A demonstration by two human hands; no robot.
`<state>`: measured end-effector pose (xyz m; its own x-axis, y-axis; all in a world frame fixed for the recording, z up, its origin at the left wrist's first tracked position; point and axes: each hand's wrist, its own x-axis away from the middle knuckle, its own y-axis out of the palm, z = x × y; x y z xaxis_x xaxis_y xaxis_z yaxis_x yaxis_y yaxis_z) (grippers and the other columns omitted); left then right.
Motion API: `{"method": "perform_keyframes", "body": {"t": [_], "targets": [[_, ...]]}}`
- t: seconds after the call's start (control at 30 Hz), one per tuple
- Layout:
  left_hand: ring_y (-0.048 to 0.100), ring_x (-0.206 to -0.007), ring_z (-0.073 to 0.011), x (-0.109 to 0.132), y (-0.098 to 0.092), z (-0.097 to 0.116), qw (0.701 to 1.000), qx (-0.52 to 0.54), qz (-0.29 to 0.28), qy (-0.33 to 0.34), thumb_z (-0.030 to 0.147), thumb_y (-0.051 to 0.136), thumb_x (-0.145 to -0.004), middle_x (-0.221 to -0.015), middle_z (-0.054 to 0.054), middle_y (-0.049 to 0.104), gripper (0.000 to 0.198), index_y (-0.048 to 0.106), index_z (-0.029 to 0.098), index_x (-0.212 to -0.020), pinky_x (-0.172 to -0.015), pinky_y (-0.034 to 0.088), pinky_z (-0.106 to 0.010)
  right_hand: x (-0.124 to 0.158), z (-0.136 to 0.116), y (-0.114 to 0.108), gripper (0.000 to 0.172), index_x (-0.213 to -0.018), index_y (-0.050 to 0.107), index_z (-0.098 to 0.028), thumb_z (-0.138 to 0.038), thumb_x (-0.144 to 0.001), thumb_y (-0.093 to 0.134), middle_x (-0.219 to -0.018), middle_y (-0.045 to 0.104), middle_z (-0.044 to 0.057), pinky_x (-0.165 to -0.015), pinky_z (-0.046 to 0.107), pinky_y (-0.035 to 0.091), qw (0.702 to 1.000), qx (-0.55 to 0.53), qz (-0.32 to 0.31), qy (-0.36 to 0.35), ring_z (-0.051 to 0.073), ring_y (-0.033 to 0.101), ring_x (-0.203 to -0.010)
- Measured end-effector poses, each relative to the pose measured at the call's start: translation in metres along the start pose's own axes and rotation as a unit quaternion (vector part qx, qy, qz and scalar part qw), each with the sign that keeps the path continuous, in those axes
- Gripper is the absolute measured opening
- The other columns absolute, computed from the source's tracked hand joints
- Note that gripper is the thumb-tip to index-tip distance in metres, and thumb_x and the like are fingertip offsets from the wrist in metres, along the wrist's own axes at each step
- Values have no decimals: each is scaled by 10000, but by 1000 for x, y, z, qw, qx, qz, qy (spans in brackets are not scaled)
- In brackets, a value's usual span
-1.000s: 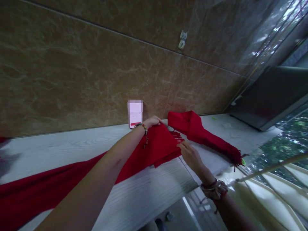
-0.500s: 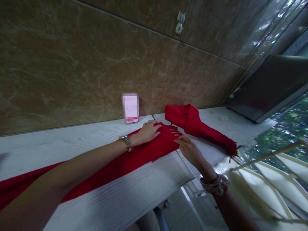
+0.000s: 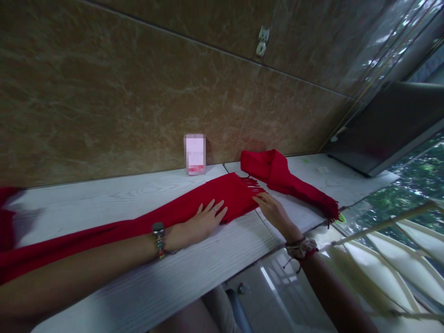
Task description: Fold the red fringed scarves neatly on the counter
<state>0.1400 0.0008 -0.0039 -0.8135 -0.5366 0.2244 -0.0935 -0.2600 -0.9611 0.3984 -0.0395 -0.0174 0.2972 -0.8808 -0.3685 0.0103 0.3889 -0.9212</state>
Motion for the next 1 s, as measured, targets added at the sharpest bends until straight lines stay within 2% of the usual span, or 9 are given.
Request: {"method": "perform_keyframes", "body": {"t": [0.13, 0.2, 0.3, 0.4, 0.57, 0.7, 0.87, 0.93, 1.0], "targets": [[34, -1314, -349, 4, -10, 7, 999, 19, -49, 5, 113, 430, -786, -1467, -108, 65, 663, 167, 234, -1383, -969, 166, -613, 3, 3, 2, 475, -1058, 605, -156, 27, -715, 332, -994, 613, 104, -847, 322, 476, 998, -42, -36, 3, 185, 564, -946], [72, -1313, -346, 2, -20, 7, 997, 45, -60, 6, 246, 431, -831, -1458, -123, 118, 594, 201, 211, -1377, -975, 165, -607, -3, 7, -3, 507, -1053, 604, -159, 33, -666, 337, -1057, 594, 100, -883, 342, 459, 996, -78, -32, -5, 184, 545, -998], [150, -1306, -329, -9, -31, 1, 997, 64, 24, -29, 430, 313, -882, -1433, -136, 218, 531, 284, 185, -1351, -989, 178, -579, -30, 9, -14, 468, -1017, 615, -141, 11, -664, 348, -1091, 583, 110, -933, 360, 421, 993, -118, -14, -4, 188, 525, -1041], [145, -1305, -338, -28, -25, -12, 985, 32, 127, -110, 429, 277, -896, -1429, -162, 212, 539, 303, 131, -1343, -999, 189, -552, -70, -3, -13, 402, -1057, 593, -138, -54, -760, 335, -1088, 596, 111, -948, 362, 398, 991, -136, -2, 15, 184, 526, -1041], [112, -1317, -312, -45, -1, -31, 978, 18, 161, -133, 444, 296, -885, -1443, -167, 153, 590, 246, 106, -1366, -1030, 179, -482, -114, -38, 18, 392, -1233, 466, -118, -194, -870, 339, -1265, 492, 141, -1000, 404, 317, 994, -91, -65, 3, 211, 416, -1187], [110, -1316, -315, -44, 6, -33, 978, 19, 162, -132, 485, 291, -868, -1446, -150, 153, 611, 242, 140, -1370, -1039, 158, -470, -110, -46, 36, 408, -1288, 412, -188, -253, -901, 301, -1352, 403, 106, -1006, 477, 277, 994, -41, -95, 44, 239, 339, -1248], [117, -1314, -317, -43, 0, -45, 978, 85, 151, -114, 529, 330, -834, -1448, -178, 111, 688, 196, 128, -1376, -1031, 182, -446, -105, -39, 40, 415, -1294, 410, -195, -265, -907, 277, -1363, 385, 112, -972, 465, 339, 989, -38, -80, 114, 247, 326, -1257], [222, -1290, -296, -43, -8, -57, 968, 160, 158, -116, 490, 351, -830, -1416, -206, 214, 687, 200, 86, -1365, -1014, 229, -409, -106, -38, 42, 417, -1287, 422, -178, -265, -905, 276, -1361, 381, 130, -949, 464, 371, 990, -40, -72, 117, 263, 342, -1245], [377, -1204, -275, -42, -20, -73, 949, 238, 158, -132, 428, 377, -820, -1327, -207, 386, 628, 286, 62, -1322, -963, 308, -367, -107, -37, 45, 419, -1284, 425, -177, -273, -902, 283, -1362, 376, 136, -932, 475, 387, 991, -36, -66, 111, 281, 359, -1232]]}}
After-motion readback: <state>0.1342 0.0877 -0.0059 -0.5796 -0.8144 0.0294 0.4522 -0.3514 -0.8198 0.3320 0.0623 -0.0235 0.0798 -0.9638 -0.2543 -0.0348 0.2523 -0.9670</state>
